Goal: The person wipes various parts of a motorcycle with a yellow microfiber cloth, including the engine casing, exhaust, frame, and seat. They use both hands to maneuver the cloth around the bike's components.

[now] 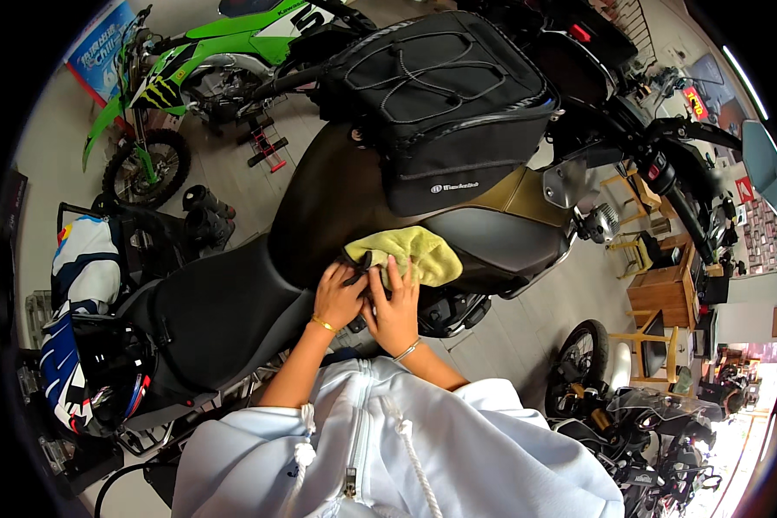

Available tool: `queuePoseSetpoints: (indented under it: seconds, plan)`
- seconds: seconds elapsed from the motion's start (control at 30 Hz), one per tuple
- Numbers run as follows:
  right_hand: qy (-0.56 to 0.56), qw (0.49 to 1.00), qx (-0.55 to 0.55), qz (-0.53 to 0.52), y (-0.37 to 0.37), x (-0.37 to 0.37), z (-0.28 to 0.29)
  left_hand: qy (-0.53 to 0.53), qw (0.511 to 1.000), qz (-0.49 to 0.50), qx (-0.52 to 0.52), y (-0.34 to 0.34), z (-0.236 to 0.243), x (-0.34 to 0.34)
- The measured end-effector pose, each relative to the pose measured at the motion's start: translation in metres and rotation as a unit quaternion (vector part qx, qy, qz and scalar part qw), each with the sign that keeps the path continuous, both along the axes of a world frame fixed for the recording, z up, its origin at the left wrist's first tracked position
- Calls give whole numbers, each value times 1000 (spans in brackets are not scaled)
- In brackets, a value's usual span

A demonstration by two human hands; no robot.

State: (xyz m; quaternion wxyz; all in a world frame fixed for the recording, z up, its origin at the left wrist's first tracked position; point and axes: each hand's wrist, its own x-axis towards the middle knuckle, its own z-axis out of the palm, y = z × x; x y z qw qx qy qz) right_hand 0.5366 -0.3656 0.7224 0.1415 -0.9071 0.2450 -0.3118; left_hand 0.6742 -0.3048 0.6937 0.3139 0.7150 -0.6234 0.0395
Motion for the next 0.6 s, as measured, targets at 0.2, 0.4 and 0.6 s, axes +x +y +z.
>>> queuePoseSetpoints:
  seconds: [0.2, 0.4, 0.6]
  plan:
    - [65, 998, -5, 14, 8, 34, 21, 39, 999, 31, -5, 8, 7, 25]
    - [80, 995, -54, 9, 2, 59, 41, 65, 996, 39, -49, 7, 21, 40]
    - [123, 988, -91, -20, -6, 93, 72, 153, 984, 81, -45, -6, 35, 52]
